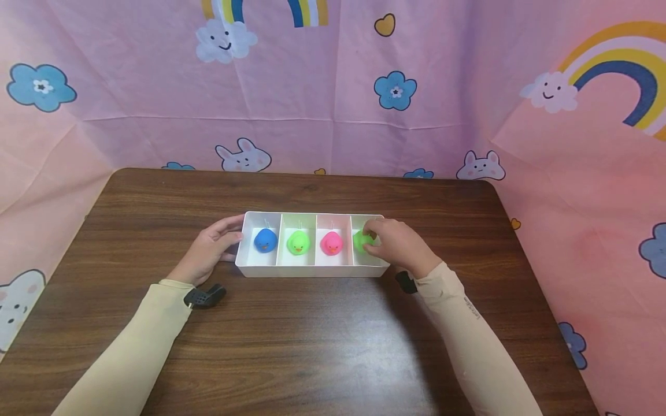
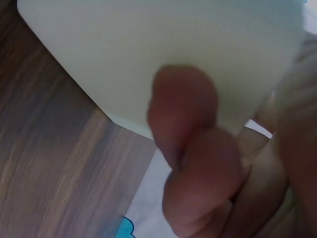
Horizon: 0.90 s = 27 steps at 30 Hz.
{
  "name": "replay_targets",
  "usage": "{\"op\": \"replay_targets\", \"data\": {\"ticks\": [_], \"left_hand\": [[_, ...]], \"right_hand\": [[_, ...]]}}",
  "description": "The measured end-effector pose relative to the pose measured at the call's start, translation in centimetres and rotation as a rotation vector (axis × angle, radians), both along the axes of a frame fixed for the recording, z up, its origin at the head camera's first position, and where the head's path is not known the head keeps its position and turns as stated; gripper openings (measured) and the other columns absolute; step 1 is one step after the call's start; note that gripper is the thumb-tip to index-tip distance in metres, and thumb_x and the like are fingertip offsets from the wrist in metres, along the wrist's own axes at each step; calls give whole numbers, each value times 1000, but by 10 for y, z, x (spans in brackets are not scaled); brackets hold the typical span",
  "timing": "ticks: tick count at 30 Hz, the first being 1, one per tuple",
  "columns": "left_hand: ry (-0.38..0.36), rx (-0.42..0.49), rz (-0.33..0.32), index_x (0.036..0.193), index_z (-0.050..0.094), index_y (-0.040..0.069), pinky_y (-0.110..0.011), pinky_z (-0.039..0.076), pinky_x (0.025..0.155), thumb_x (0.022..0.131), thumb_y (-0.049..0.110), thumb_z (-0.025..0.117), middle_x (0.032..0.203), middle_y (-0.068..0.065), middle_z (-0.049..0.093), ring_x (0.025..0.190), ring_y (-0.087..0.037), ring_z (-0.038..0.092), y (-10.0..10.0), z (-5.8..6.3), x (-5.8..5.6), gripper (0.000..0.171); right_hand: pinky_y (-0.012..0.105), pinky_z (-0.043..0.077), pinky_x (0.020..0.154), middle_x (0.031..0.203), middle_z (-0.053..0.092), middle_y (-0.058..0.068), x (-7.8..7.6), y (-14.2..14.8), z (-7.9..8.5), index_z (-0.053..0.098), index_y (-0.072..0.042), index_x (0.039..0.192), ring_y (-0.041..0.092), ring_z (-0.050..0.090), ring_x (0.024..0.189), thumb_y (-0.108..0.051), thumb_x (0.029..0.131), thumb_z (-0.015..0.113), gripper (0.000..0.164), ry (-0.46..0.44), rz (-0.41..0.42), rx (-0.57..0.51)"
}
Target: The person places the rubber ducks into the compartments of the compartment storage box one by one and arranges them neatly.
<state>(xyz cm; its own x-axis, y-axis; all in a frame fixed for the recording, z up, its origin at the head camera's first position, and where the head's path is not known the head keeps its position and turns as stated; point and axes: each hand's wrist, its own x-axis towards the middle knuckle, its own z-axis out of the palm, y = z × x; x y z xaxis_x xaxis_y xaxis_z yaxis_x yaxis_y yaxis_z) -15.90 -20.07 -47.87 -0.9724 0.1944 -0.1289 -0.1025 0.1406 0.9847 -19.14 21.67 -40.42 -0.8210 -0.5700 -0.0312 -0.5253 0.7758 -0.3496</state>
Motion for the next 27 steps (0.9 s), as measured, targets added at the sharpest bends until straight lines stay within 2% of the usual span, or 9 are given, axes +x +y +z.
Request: {"op": "replay_targets", "data": {"ticks": [6,14,27], "left_hand": [[1,2,-5,156,46,14,-36,62,83,106,30,60,153,-14,50,127,-35,58,0,0,0,54],[3,2,-7,156,46,14,-36,62,84,106,31,60,153,-14,50,127,-34,58,-1,-2,0,54],[0,-5,0,156,46,15,-37,62,85,106,32,61,153,-14,50,129,-37,56,0,-1,0,55]], "right_hand": [[41,56,77,93,72,1,-3,0,-3,73,-8,104,19,67,84,-21,90,80,21,13,2,6],[42,57,80,95,72,1,-4,1,-5,73,-7,107,19,67,87,-22,90,81,23,-24,-21,15],[43,56,81,96,72,2,-6,-1,-6,73,-7,111,21,67,88,-23,92,78,26,-32,-27,36]]}}
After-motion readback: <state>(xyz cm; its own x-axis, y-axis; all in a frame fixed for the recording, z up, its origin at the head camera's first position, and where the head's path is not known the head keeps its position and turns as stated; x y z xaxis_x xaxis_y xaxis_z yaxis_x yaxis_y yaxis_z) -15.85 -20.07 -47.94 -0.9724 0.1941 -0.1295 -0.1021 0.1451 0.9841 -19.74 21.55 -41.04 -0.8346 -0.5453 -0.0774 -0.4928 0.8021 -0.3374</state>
